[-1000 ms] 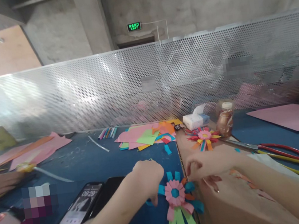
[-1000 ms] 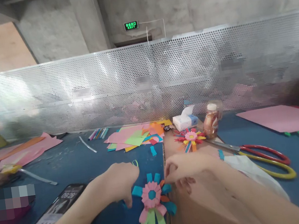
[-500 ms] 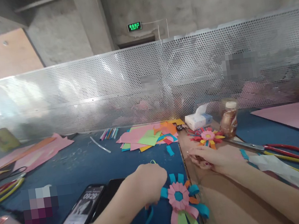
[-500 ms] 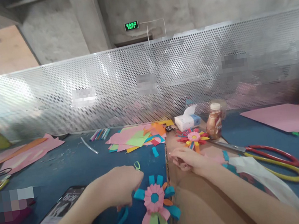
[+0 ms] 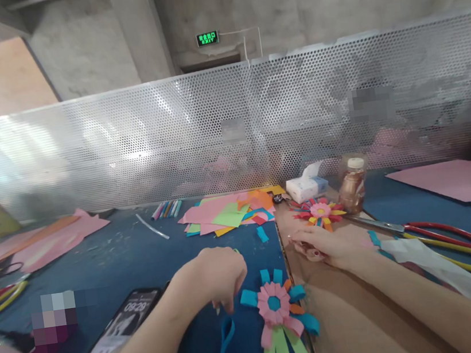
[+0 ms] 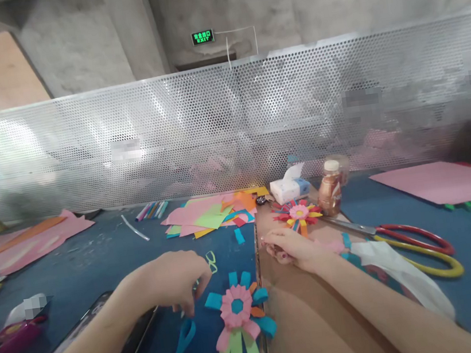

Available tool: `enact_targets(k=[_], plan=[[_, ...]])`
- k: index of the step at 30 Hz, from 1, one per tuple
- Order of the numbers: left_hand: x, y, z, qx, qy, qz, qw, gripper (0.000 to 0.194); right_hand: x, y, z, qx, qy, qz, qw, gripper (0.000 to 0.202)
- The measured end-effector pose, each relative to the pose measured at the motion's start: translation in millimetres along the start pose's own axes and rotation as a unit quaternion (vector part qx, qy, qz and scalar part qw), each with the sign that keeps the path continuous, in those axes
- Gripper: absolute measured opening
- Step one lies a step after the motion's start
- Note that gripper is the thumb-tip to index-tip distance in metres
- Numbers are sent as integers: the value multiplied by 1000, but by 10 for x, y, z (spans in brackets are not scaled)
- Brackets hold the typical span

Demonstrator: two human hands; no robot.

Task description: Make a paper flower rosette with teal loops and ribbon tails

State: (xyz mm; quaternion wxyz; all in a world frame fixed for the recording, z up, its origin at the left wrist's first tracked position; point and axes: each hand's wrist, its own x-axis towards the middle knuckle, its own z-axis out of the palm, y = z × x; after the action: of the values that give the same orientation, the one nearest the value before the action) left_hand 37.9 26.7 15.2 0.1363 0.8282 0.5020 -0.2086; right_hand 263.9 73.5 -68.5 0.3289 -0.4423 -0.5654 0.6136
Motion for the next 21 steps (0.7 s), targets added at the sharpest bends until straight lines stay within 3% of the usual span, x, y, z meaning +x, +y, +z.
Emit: enact_targets(k=[6,11,16,21], plan=[[-56,-162,160,23,40,18,999,16,-2,7,-16,-14,-2,3,1000,21],[-91,-261,288,10,39,36,999,15,-20,-13,-11,-16,-8,7,1000,20],[-144,-281,284,3,44,31,999,22,-12,-44,3,-15,-11,11,1000,18],[-330,-235,245,-31,61,74,995,19,-10,-39,10,-17,4,9,1000,16]])
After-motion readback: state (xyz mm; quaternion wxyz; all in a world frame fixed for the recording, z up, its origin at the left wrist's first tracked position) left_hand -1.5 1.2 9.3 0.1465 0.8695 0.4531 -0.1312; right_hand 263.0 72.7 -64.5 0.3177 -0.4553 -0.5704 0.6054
